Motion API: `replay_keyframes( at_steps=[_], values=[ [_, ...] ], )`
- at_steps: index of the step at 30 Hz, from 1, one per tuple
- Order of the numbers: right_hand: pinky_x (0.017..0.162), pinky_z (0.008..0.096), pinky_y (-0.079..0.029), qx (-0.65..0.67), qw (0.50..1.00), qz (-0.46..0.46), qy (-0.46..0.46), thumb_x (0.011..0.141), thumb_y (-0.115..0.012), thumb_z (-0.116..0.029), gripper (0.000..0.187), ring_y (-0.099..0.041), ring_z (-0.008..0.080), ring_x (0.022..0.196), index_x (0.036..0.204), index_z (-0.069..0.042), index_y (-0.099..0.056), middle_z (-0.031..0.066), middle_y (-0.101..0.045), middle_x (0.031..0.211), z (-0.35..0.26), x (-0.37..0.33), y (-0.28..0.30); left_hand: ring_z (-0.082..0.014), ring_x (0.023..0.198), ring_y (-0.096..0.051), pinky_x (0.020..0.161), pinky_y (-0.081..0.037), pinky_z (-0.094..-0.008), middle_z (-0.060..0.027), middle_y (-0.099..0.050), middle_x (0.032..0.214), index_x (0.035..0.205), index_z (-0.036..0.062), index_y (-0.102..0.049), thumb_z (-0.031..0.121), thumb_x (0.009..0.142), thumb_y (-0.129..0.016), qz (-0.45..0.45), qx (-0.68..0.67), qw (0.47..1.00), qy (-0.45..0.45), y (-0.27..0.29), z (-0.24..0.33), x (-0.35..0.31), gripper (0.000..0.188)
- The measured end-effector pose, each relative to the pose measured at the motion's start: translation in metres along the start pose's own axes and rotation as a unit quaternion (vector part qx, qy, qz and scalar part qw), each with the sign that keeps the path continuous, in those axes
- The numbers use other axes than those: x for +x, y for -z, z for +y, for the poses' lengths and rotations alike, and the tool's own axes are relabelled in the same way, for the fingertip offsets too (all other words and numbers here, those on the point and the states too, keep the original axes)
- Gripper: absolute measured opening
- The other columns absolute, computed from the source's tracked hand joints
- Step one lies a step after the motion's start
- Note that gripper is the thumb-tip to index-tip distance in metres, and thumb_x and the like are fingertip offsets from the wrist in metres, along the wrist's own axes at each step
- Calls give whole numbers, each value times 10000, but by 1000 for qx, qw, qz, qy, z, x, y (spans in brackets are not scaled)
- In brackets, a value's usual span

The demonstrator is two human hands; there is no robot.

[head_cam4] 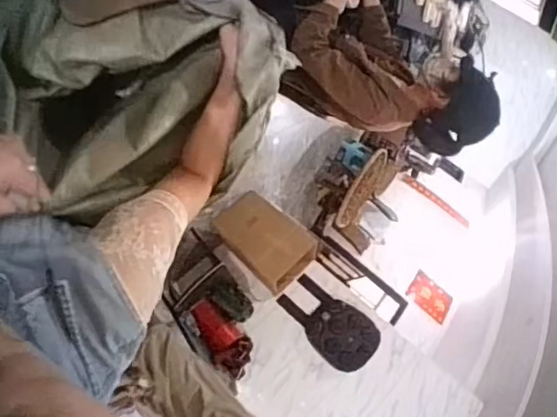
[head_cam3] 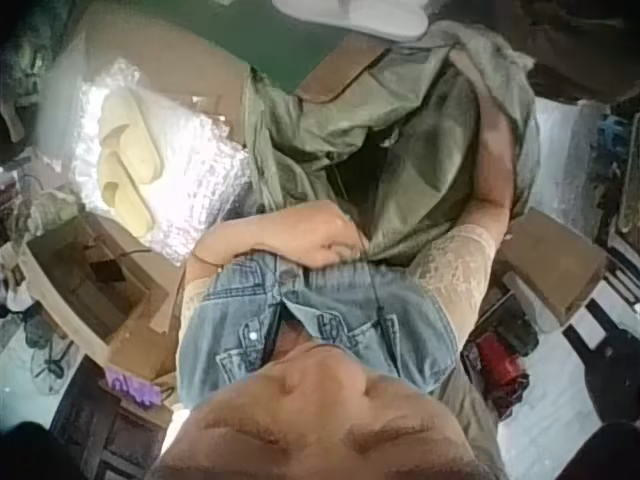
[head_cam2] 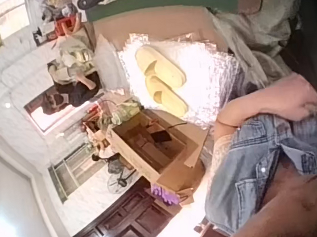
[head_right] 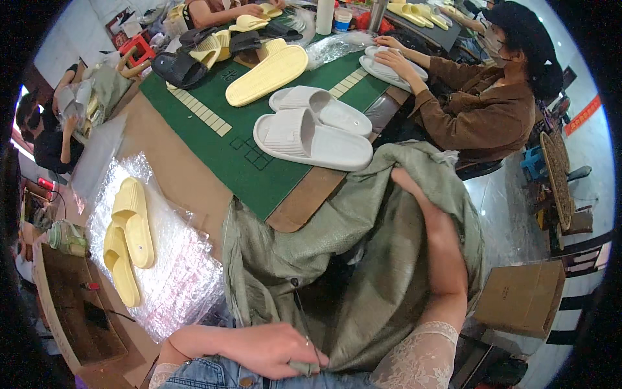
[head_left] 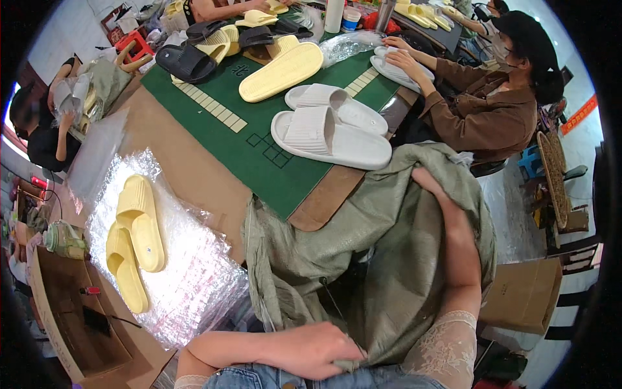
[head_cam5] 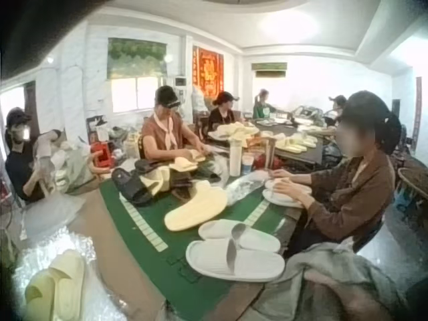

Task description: The person wraps pairs of yellow and white slippers in bubble wrap at a workbench. They pick up slippers, place them on a sheet of bubble wrap, fold the wrap around them, and set the wrapped pairs aside. The process is repeated for multiple pairs of slippers.

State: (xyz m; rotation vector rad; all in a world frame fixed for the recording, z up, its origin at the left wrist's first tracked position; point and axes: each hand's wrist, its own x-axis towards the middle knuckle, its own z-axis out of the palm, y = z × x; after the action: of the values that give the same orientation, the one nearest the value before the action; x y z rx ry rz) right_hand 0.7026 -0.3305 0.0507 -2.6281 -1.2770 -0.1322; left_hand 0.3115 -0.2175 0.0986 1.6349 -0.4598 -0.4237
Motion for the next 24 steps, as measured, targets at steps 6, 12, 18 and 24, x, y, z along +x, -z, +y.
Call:
replay_keyframes(
  at_steps=[6,12,18,24],
  values=[
    [1165,460,-334,-44,997,22,-58,872,-629,-318,541,-470,385,1351,1368,-109,-578,190,-549,1424,66,-11,-143,-418,893,-686,806,-549,-490,-234,-714,915,1180,28,-699,139,832,-633,25,79,987,136,-25,-65,33,372],
    [1172,470,-298,43,992,-71,-95,865,-623,-302,576,-425,416,1365,1386,-69,-547,225,-519,1427,41,-1,-143,-427,955,-672,827,-538,-503,-257,-710,1001,1183,-19,-677,162,796,-655,21,51,996,66,-28,-54,11,428],
    [1110,466,-394,37,996,-14,-81,866,-688,-410,621,-522,405,1288,1319,1,-585,259,-569,1354,71,3,-153,-430,1012,-656,855,-529,-503,-219,-694,1132,1253,5,-636,269,905,-660,-31,91,982,163,-29,-53,36,438],
    [1153,475,-366,-78,953,-293,-22,791,-786,-448,1021,-446,420,1384,1504,103,-305,294,-425,1512,14,-71,-126,-403,1071,-658,894,-527,-489,-204,-701,1150,1320,31,-589,402,928,-683,162,160,957,180,-66,-163,53,548]
  ],
)
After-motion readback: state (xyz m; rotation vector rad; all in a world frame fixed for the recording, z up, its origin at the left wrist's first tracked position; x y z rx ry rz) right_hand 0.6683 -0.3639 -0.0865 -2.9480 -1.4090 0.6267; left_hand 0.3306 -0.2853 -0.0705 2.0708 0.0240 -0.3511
